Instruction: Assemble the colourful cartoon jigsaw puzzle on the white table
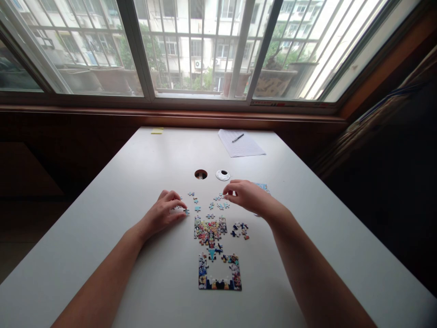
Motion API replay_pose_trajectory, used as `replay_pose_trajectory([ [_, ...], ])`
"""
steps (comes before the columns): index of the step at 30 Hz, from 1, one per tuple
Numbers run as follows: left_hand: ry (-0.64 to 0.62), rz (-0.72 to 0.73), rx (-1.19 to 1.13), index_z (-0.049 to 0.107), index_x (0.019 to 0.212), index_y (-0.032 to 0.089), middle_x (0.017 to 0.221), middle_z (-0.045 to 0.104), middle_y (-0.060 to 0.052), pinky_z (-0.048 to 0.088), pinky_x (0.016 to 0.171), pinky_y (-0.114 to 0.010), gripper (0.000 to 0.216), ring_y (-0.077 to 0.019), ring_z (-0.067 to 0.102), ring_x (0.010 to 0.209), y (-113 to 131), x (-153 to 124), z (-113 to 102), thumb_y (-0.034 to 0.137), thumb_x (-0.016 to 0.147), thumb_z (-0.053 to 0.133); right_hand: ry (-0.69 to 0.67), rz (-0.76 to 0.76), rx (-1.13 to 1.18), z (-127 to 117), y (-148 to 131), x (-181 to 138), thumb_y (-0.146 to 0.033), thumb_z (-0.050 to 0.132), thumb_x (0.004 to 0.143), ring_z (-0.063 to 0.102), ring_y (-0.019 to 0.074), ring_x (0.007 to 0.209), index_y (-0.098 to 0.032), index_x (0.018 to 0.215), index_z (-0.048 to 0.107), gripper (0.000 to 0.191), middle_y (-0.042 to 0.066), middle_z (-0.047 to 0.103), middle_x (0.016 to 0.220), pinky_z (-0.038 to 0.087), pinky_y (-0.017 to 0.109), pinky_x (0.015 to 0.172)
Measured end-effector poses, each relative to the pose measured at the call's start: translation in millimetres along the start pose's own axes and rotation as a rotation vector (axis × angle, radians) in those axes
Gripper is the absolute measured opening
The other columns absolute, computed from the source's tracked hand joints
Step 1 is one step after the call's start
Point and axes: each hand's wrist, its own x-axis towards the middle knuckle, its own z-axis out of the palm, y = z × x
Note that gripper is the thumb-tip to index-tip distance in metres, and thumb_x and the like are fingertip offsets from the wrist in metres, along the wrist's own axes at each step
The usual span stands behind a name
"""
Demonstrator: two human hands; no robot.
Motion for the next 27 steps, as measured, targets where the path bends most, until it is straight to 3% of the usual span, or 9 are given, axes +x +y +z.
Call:
replay_pose_trajectory([
  [27, -0.025, -0.045, 0.026, 0.072, 0.091, 0.024, 0.106, 0.061, -0.006, 0.047, 0.094, -0.042, 0.017, -0.0257, 0.045, 0.106, -4.4, -0.7, 3.5, 0.041, 0.087, 0.073, -0.057, 0.046, 0.002, -1.3, -0.5, 0.1, -0.026, 0.062, 0.092, 0.063, 0.0164, 0.085, -0.024, 0.096, 0.074, 0.013, 0.003, 0.072, 0.097, 0.046, 0.029, 0.073],
])
